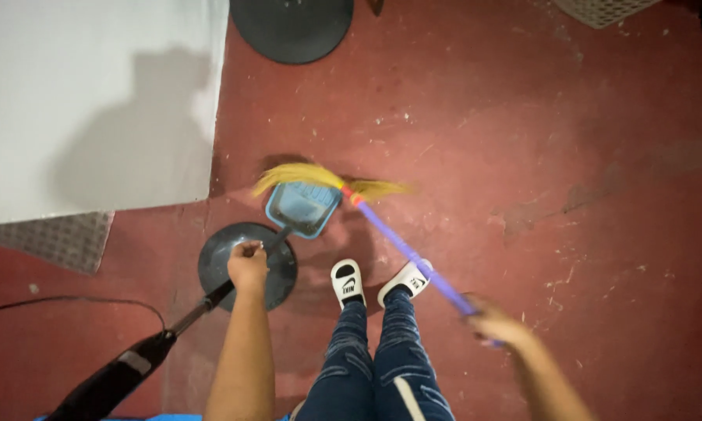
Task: The person sweeps a red floor using a broom and dustpan, gathering debris into the dustpan. They move around the room, sweeping near a fan, a plastic basket, and a door mat, then walk toward a shelf with folded items.
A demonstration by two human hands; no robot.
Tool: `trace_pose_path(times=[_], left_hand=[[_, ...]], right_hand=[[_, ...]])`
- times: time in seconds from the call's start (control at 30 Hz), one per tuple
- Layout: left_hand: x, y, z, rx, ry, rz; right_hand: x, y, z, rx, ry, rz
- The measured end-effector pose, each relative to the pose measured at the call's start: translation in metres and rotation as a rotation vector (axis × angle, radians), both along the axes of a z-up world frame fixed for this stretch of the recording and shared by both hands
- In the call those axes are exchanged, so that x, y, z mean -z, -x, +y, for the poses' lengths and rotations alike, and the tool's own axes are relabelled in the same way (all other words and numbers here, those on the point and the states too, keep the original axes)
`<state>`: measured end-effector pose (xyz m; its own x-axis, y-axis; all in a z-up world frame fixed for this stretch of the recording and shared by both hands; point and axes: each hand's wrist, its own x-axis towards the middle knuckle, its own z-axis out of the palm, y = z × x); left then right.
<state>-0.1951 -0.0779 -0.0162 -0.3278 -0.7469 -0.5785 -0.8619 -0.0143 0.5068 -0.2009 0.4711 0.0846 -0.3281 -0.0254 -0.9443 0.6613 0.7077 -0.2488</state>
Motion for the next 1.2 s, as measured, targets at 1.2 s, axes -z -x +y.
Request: trace_pose_path(times=[1.2], left_hand=[[0.031, -0.066, 0.001, 0.156, 0.058, 0.069]], right_hand=[[-0.125, 0.048, -0.039, -0.432, -0.172, -0.135]])
